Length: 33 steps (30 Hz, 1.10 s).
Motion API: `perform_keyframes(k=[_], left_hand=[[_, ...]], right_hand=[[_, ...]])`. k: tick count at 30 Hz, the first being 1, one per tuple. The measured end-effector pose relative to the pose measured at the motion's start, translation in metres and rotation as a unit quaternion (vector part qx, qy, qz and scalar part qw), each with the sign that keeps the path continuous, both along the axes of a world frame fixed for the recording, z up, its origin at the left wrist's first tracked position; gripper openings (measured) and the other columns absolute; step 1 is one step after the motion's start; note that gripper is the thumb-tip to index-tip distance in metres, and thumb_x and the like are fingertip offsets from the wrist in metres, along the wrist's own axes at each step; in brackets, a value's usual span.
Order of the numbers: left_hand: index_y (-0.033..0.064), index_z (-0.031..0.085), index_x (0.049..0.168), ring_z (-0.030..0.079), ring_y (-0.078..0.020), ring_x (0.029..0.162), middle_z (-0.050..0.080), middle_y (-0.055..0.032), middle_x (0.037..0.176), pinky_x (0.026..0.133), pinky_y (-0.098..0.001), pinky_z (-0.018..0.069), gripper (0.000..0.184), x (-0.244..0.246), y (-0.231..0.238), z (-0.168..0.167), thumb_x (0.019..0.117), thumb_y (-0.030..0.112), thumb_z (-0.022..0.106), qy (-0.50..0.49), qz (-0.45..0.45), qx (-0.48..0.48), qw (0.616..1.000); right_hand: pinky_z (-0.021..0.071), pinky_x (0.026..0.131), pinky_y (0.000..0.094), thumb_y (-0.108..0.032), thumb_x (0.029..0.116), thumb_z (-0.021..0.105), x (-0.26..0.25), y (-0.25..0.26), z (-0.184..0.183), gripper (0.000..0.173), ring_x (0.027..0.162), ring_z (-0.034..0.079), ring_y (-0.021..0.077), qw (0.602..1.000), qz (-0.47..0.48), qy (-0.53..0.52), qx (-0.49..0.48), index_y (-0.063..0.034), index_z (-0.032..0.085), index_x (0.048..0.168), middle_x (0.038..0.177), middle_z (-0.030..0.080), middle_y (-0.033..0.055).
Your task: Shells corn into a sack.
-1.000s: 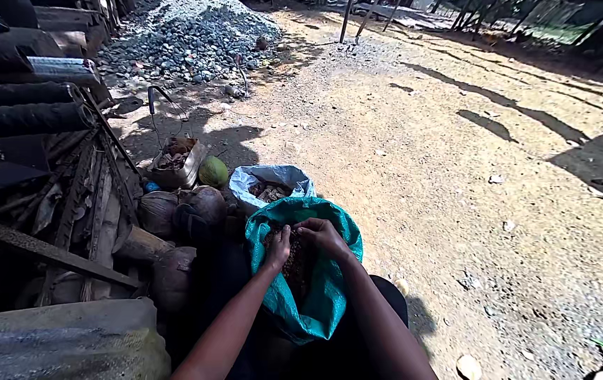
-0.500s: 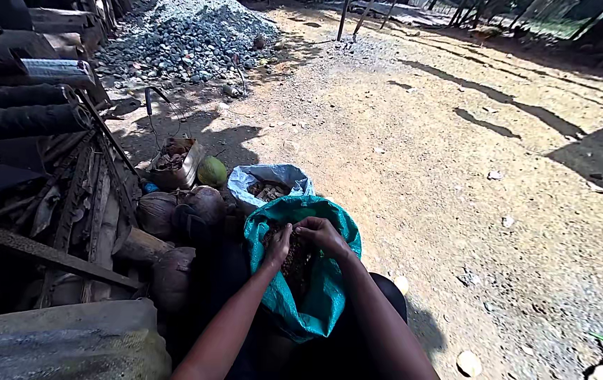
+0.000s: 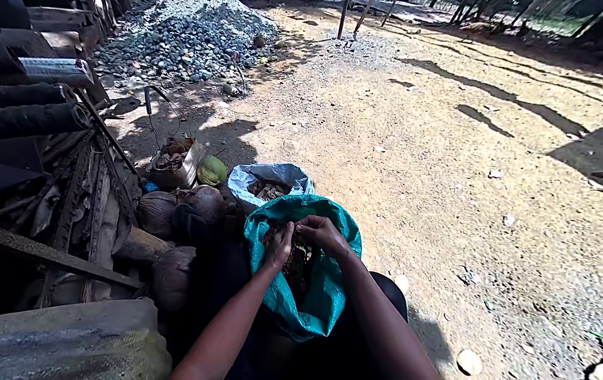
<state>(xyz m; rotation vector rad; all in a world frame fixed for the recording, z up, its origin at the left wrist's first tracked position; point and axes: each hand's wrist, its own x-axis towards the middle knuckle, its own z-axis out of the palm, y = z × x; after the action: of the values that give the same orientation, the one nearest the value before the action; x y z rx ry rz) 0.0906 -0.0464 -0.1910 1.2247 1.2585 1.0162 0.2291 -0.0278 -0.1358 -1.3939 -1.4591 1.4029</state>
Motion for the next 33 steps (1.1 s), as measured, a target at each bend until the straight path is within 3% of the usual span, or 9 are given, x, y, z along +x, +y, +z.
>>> perform_keyframes(k=[3, 5, 8, 13, 21, 25, 27, 29, 33], left_hand=[[-0.0107, 0.058, 0.130, 0.060, -0.0290, 0.113, 0.062, -0.0275, 0.124, 0.101, -0.0456, 0.0439, 0.056, -0.002, -0.001, 0.002, 0.1142, 0.030, 0.023, 0.046, -0.023, 0.014, 0.999], [-0.0137, 0.056, 0.131, 0.058, -0.0341, 0.121, 0.060, -0.0317, 0.127, 0.106, -0.0482, 0.0415, 0.057, -0.001, -0.002, 0.004, 0.1144, 0.028, 0.020, 0.071, -0.018, 0.011, 0.997], [-0.0146, 0.055, 0.132, 0.057, -0.0333, 0.122, 0.058, -0.0324, 0.129, 0.107, -0.0456, 0.0423, 0.058, -0.001, -0.003, 0.004, 0.1144, 0.028, 0.019, 0.048, -0.010, -0.003, 0.999], [-0.0095, 0.063, 0.113, 0.057, -0.0217, 0.089, 0.062, -0.0191, 0.097, 0.085, -0.0392, 0.0463, 0.058, 0.001, -0.003, 0.002, 0.1141, 0.031, 0.022, 0.042, 0.005, 0.027, 0.999], [-0.0131, 0.057, 0.130, 0.058, -0.0333, 0.120, 0.061, -0.0309, 0.126, 0.106, -0.0475, 0.0414, 0.056, -0.002, -0.002, 0.006, 0.1143, 0.025, 0.020, 0.088, -0.037, 0.016, 0.995], [-0.0081, 0.056, 0.121, 0.057, -0.0170, 0.071, 0.058, -0.0126, 0.086, 0.069, -0.0314, 0.0502, 0.066, -0.002, -0.002, 0.009, 0.1133, 0.040, 0.012, 0.040, -0.032, -0.098, 0.994], [-0.0090, 0.049, 0.139, 0.066, -0.0273, 0.104, 0.063, -0.0251, 0.122, 0.091, -0.0401, 0.0539, 0.060, -0.007, 0.002, 0.009, 0.1142, 0.036, 0.018, 0.005, -0.038, -0.138, 0.990], [-0.0089, 0.047, 0.145, 0.052, -0.0329, 0.133, 0.050, -0.0281, 0.146, 0.109, -0.0456, 0.0413, 0.045, -0.010, 0.006, 0.003, 0.1134, 0.019, 0.032, -0.007, -0.062, -0.084, 0.994], [-0.0069, 0.062, 0.130, 0.059, -0.0236, 0.119, 0.060, -0.0225, 0.133, 0.100, -0.0390, 0.0472, 0.033, -0.006, 0.006, 0.003, 0.1102, 0.010, 0.041, -0.099, -0.002, -0.045, 0.994]], right_hand=[[0.0565, 0.068, 0.0225, 0.001, 0.0984, 0.061, 0.000, 0.000, -0.001, 0.006, 0.066, 0.064, 0.0054, 1.000, -0.002, 0.006, -0.001, 0.0027, 0.065, 0.094, 0.076, 0.066, 0.0010], [0.0564, 0.069, 0.0223, 0.002, 0.0982, 0.061, 0.000, 0.000, -0.001, 0.005, 0.066, 0.064, 0.0051, 1.000, -0.001, 0.011, -0.001, 0.0025, 0.065, 0.095, 0.077, 0.066, 0.0008], [0.0563, 0.069, 0.0226, 0.002, 0.0980, 0.061, 0.000, -0.001, -0.001, 0.005, 0.067, 0.063, 0.0054, 1.000, 0.000, 0.013, -0.002, 0.0029, 0.065, 0.095, 0.077, 0.065, 0.0012], [0.0556, 0.068, 0.0222, 0.001, 0.0983, 0.061, -0.002, -0.002, 0.001, 0.005, 0.066, 0.062, 0.0051, 1.000, -0.003, 0.009, -0.010, 0.0031, 0.065, 0.095, 0.076, 0.065, 0.0012], [0.0553, 0.067, 0.0216, 0.003, 0.0977, 0.062, -0.001, 0.000, 0.000, 0.005, 0.065, 0.062, 0.0051, 1.000, -0.006, 0.001, -0.009, 0.0030, 0.065, 0.094, 0.076, 0.065, 0.0016], [0.0545, 0.066, 0.0212, 0.002, 0.0987, 0.060, 0.008, 0.002, 0.006, 0.005, 0.064, 0.061, 0.0050, 0.999, -0.007, -0.023, -0.022, 0.0035, 0.064, 0.096, 0.076, 0.064, 0.0014], [0.0544, 0.067, 0.0222, 0.002, 0.1002, 0.057, 0.016, 0.004, 0.011, 0.006, 0.064, 0.061, 0.0062, 0.999, -0.027, 0.000, -0.032, 0.0038, 0.063, 0.098, 0.076, 0.063, 0.0018], [0.0545, 0.065, 0.0224, 0.002, 0.1018, 0.054, 0.021, 0.003, 0.014, 0.008, 0.062, 0.060, 0.0067, 0.997, -0.047, 0.035, -0.047, 0.0033, 0.061, 0.099, 0.076, 0.062, 0.0018], [0.0543, 0.065, 0.0214, 0.002, 0.1032, 0.050, 0.021, 0.003, 0.013, 0.011, 0.062, 0.060, 0.0060, 0.993, -0.055, 0.080, -0.066, 0.0019, 0.060, 0.099, 0.075, 0.062, 0.0007]])
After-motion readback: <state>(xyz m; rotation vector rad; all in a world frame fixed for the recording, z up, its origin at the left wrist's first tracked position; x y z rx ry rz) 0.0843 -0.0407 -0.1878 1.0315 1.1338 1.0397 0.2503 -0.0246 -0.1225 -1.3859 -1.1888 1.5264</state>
